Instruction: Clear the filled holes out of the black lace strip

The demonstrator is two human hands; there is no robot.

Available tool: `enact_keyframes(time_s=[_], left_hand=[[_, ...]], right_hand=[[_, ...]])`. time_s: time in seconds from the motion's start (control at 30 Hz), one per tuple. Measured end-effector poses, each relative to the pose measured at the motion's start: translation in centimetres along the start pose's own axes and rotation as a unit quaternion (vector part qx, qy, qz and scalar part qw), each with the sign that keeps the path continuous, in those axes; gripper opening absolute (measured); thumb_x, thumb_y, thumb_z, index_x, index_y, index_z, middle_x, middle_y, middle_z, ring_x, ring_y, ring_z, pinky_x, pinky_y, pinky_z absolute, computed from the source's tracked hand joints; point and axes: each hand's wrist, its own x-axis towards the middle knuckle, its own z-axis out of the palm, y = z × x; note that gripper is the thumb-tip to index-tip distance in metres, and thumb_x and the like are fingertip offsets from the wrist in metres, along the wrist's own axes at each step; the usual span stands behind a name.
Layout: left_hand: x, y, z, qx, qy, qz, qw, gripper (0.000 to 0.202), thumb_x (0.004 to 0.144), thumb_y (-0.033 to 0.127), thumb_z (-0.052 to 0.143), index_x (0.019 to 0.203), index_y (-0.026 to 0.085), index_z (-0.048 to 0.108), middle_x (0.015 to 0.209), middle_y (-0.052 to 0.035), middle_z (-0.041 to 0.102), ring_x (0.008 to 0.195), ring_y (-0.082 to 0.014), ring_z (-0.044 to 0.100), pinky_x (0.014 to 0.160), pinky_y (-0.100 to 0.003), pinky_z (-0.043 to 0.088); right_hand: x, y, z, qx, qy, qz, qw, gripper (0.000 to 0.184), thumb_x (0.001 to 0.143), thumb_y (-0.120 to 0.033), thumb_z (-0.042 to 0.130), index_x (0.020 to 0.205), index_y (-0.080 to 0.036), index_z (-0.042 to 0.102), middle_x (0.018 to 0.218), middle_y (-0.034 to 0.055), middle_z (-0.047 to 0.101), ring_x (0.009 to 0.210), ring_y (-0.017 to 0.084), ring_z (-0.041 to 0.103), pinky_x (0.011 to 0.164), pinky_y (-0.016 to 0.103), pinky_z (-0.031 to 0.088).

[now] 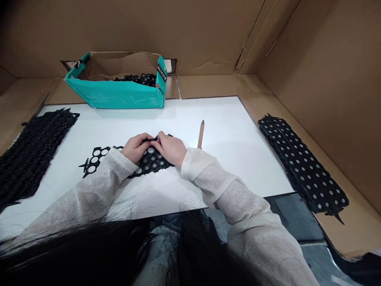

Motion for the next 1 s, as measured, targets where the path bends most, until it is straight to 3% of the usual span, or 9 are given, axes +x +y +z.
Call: enact_keyframes(time_s=[0.13,0.67,0.83,1.0], left_hand=[[0.0,0.1,0.0,-0.017,-0.005,0.016,1.000,0.022,0.077,0.024,0.039,0.086,0.018,0.058,0.085,-0.0042,0.064,0.086,-0.0202,0.056,0.083,-0.035,0.042],[-0.1,1.1,-0.4,0.019,-0.014,0.016,1.000,0.019,0.079,0.022,0.040,0.088,0.021,0.056,0.089,-0.0014,0.064,0.088,-0.0194,0.056,0.083,-0.034,0.040],[-0.2,1.3,-0.7,0.049,0.004,-0.005,0.999,0.014,0.078,0.024,0.042,0.083,0.021,0.055,0.081,-0.0014,0.063,0.084,-0.0208,0.055,0.079,-0.034,0.038],[-0.2,1.9,-0.4,0.094,0.009,0.001,0.996,0.015,0.079,0.022,0.041,0.085,0.021,0.055,0.084,-0.0019,0.064,0.087,-0.0213,0.054,0.085,-0.038,0.032]], right_hand=[[0.0,0.2,-0.1,0.010,0.001,-0.010,1.000,0.028,0.087,-0.046,0.044,0.087,-0.018,0.044,0.074,0.0018,0.060,0.063,0.015,0.054,0.056,0.026,0.030],[0.1,-0.3,-0.3,-0.065,-0.016,-0.004,0.998,0.018,0.090,-0.023,0.027,0.096,-0.015,0.042,0.085,0.0101,0.063,0.070,0.020,0.058,0.060,0.029,0.035],[0.5,0.9,-0.4,0.085,0.044,0.048,0.994,0.016,0.088,-0.022,0.026,0.087,-0.018,0.042,0.075,0.0048,0.058,0.069,0.017,0.053,0.067,0.028,0.037],[0.6,1.7,0.1,0.244,0.121,0.099,0.957,0.014,0.085,-0.025,0.032,0.072,-0.021,0.038,0.069,-0.0002,0.049,0.068,0.014,0.048,0.067,0.027,0.038]])
